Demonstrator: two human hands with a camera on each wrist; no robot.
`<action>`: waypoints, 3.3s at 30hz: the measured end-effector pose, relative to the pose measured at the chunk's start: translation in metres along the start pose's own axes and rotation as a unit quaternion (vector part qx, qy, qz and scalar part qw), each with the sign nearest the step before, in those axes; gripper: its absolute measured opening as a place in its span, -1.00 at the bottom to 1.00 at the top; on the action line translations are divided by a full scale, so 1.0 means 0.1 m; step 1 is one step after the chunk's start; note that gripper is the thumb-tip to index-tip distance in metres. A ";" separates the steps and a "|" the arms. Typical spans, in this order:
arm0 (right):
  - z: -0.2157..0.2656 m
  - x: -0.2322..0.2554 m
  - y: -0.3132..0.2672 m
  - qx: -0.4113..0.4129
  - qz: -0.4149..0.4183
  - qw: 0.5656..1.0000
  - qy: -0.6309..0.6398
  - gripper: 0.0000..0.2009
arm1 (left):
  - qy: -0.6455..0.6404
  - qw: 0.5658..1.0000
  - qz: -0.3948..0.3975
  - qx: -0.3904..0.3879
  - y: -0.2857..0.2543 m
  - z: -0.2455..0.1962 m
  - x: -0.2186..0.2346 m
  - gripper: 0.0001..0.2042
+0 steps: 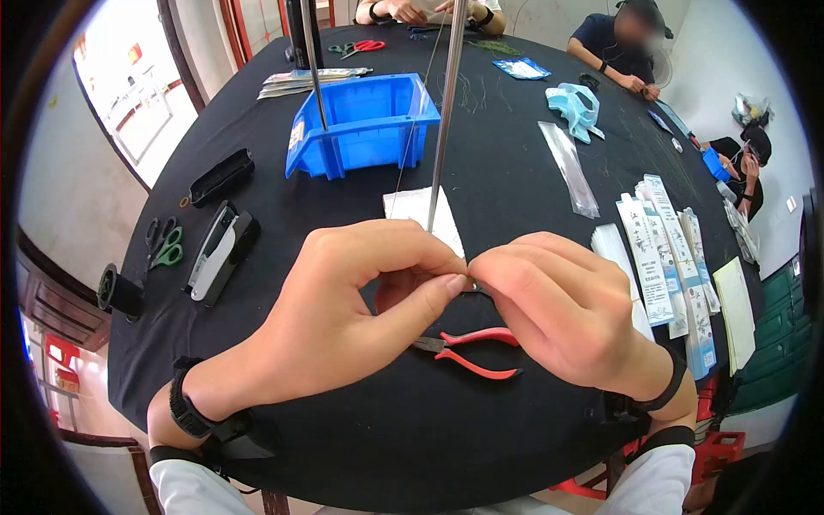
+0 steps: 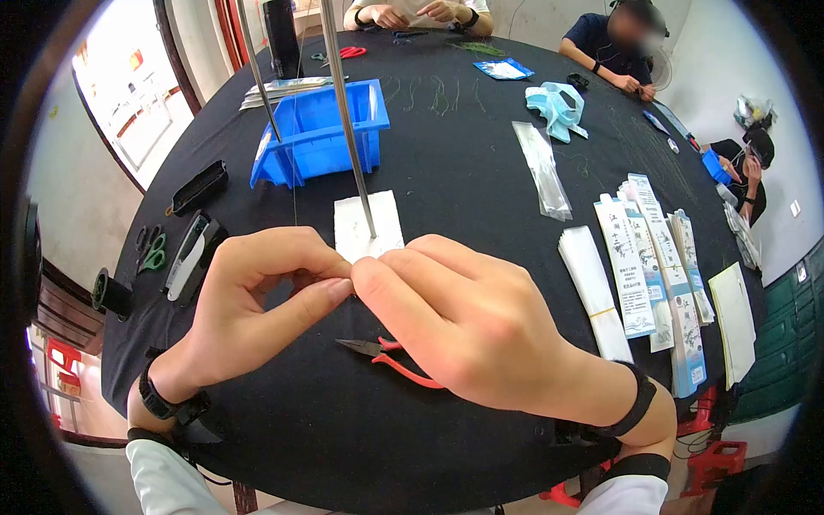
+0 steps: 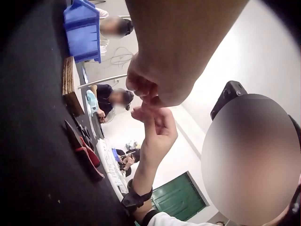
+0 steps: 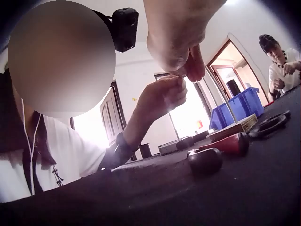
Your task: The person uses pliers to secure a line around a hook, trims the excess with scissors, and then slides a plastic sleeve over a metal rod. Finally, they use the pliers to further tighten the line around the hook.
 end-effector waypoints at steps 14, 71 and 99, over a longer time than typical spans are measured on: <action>0.13 -0.84 -0.47 -0.102 0.337 0.931 0.091 -0.64 | 0.031 0.996 -0.079 -0.001 -0.02 0.07 0.17 -0.91; -0.51 -0.38 -0.46 -0.306 0.005 0.904 0.298 -0.78 | 0.198 0.950 -0.161 -0.181 -0.15 -0.30 0.20 -0.86; -0.41 -0.23 -0.41 -0.265 -0.011 0.941 0.211 -0.81 | 0.200 0.949 -0.152 -0.190 -0.13 -0.31 0.16 -0.89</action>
Point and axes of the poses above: each hand's wrist, its own y-axis towards the middle knuckle, its own x-axis out of the back of the hand, z = x × y, the point moved 10 cm from there along y, towards the middle knuckle, and after that the axes turned 1 degree about z, right-handed, at the moved point
